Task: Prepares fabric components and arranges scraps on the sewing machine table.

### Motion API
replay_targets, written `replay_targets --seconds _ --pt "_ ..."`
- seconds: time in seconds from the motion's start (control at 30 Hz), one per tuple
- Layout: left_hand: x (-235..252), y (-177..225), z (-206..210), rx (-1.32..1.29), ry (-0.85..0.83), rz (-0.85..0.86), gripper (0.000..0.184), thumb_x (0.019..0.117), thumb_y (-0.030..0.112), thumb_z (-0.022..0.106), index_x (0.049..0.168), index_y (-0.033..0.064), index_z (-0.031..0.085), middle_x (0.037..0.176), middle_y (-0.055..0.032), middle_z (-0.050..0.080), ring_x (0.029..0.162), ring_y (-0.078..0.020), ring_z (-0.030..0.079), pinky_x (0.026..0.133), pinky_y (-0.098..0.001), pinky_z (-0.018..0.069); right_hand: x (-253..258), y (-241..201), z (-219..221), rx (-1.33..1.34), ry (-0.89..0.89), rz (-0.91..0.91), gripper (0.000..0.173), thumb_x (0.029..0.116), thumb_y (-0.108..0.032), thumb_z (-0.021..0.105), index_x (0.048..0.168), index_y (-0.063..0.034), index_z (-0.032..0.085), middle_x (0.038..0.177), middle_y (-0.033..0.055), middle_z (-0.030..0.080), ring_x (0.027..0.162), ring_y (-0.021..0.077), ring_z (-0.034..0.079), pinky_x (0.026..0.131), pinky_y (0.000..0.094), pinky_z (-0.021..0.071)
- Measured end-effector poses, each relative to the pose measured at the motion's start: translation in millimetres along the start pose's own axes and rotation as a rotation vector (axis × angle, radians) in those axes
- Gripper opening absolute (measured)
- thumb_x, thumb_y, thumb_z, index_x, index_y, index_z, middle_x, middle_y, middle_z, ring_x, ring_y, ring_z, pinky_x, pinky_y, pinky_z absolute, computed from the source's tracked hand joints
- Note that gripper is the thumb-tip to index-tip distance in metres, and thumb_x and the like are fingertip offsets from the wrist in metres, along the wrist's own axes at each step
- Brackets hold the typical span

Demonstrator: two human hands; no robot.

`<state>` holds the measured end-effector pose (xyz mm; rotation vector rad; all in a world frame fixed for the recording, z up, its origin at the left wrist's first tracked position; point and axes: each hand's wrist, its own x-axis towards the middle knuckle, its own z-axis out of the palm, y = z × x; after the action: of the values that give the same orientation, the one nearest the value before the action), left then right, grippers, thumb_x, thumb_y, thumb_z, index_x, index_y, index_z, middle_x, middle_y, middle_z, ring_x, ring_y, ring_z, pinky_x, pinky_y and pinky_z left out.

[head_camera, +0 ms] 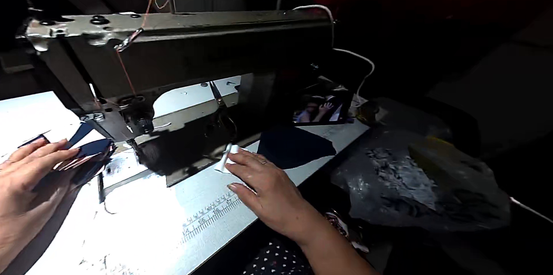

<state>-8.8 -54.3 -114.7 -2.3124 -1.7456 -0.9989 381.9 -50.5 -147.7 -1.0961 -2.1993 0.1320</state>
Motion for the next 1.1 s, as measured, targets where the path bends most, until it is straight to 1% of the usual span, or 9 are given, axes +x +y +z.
replay_targets --seconds 0.13,0.3,0.43,0.6,0.73,0.83,0.9,1.03,1.1 --pt "-4.5 -12.5 1.8 0.047 -0.078 0.01 0.041 0.0929 0.008 0.053 0.13 -0.0068 0.063 0.143 -0.0256 0.057 0.142 -0.0496 0.042 0.116 -0.0629 0.0316 0.2 0.7 0.8 0.017 0.003 -0.017 0.034 0.1028 -0.034 0.059 0.124 -0.013 0.074 0.139 0.0008 0.065 0.141 0.0152 0.05 0.119 0.0378 0.0407" --pt "-6.5 -20.6 9.7 0.034 -0.109 -0.002 0.05 0.0974 0.019 0.043 0.141 -0.0015 0.057 0.15 -0.0198 0.053 0.146 -0.0455 0.038 0.119 -0.0615 0.0275 0.2 1.1 0.4 0.007 0.002 -0.025 0.035 0.1032 -0.035 0.057 0.126 -0.013 0.074 0.138 0.0013 0.066 0.14 0.016 0.051 0.118 0.0386 0.0409" --pt "-7.4 -25.4 11.6 0.062 -0.145 0.013 0.054 0.0994 0.027 0.038 0.144 0.0034 0.056 0.153 -0.0184 0.05 0.147 -0.0412 0.039 0.118 -0.0612 0.0277 0.1 1.2 0.6 0.01 0.002 -0.031 0.036 0.1034 -0.035 0.057 0.126 -0.0127 0.074 0.139 0.0015 0.065 0.14 0.0165 0.051 0.119 0.039 0.0403" --pt "-5.2 -15.6 6.8 0.025 -0.131 -0.034 0.048 0.1026 0.017 0.035 0.141 -0.0008 0.058 0.151 -0.0208 0.051 0.146 -0.0423 0.04 0.119 -0.0601 0.0279 0.5 0.9 1.2 0.006 0.004 -0.032 0.036 0.1034 -0.035 0.056 0.126 -0.0123 0.073 0.138 0.0022 0.066 0.14 0.017 0.052 0.118 0.0387 0.0407" --pt "-6.5 -11.6 1.4 -0.016 -0.073 -0.083 0.05 0.105 0.023 0.033 0.144 0.0024 0.055 0.15 -0.0177 0.053 0.144 -0.0343 0.045 0.118 -0.053 0.0323 1.3 0.5 2.5 0.019 0.002 -0.035 0.036 0.1033 -0.034 0.057 0.126 -0.0125 0.074 0.139 0.0019 0.065 0.14 0.0164 0.051 0.118 0.0384 0.0408" --pt "-8.9 0.0 -4.8 -0.073 -0.011 -0.083 0.047 0.1053 0.019 0.035 0.145 0.0032 0.054 0.142 -0.0167 0.058 0.132 -0.0251 0.056 0.11 -0.0449 0.0424 0.6 2.8 0.8 0.025 0.001 -0.039 0.035 0.1025 -0.034 0.058 0.126 -0.0126 0.074 0.138 0.0023 0.065 0.139 0.0173 0.052 0.117 0.0395 0.0426" --pt "-17.1 -2.4 -14.2 -0.084 -0.02 -0.045 0.045 0.1065 0.018 0.035 0.147 0.0071 0.053 0.148 -0.0116 0.055 0.138 -0.0207 0.051 0.117 -0.0422 0.0393 2.1 3.8 1.3 0.022 -0.016 -0.048 0.036 0.1026 -0.035 0.058 0.126 -0.0131 0.073 0.139 0.003 0.065 0.136 0.0182 0.055 0.115 0.0414 0.0449" --pt "-32.4 38.5 -43.6 0.056 -0.153 0.01 0.044 0.1057 0.016 0.038 0.145 0.0113 0.057 0.151 -0.0063 0.054 0.146 -0.0239 0.044 0.123 -0.0482 0.0328 2.5 4.2 2.1 0.026 -0.028 -0.059 0.039 0.1024 -0.035 0.054 0.126 -0.0117 0.073 0.14 0.0062 0.064 0.136 0.0227 0.056 0.113 0.046 0.0465" --pt "-49.7 62.9 -43.0 0.087 -0.182 0.071 0.043 0.1047 0.017 0.039 0.141 0.0087 0.06 0.15 -0.0085 0.055 0.145 -0.0261 0.045 0.12 -0.0526 0.0351 2.8 4.6 1.5 0.034 -0.024 -0.067 0.041 0.1029 -0.036 0.052 0.126 -0.0103 0.073 0.14 0.0079 0.064 0.136 0.0243 0.056 0.113 0.0468 0.0464"
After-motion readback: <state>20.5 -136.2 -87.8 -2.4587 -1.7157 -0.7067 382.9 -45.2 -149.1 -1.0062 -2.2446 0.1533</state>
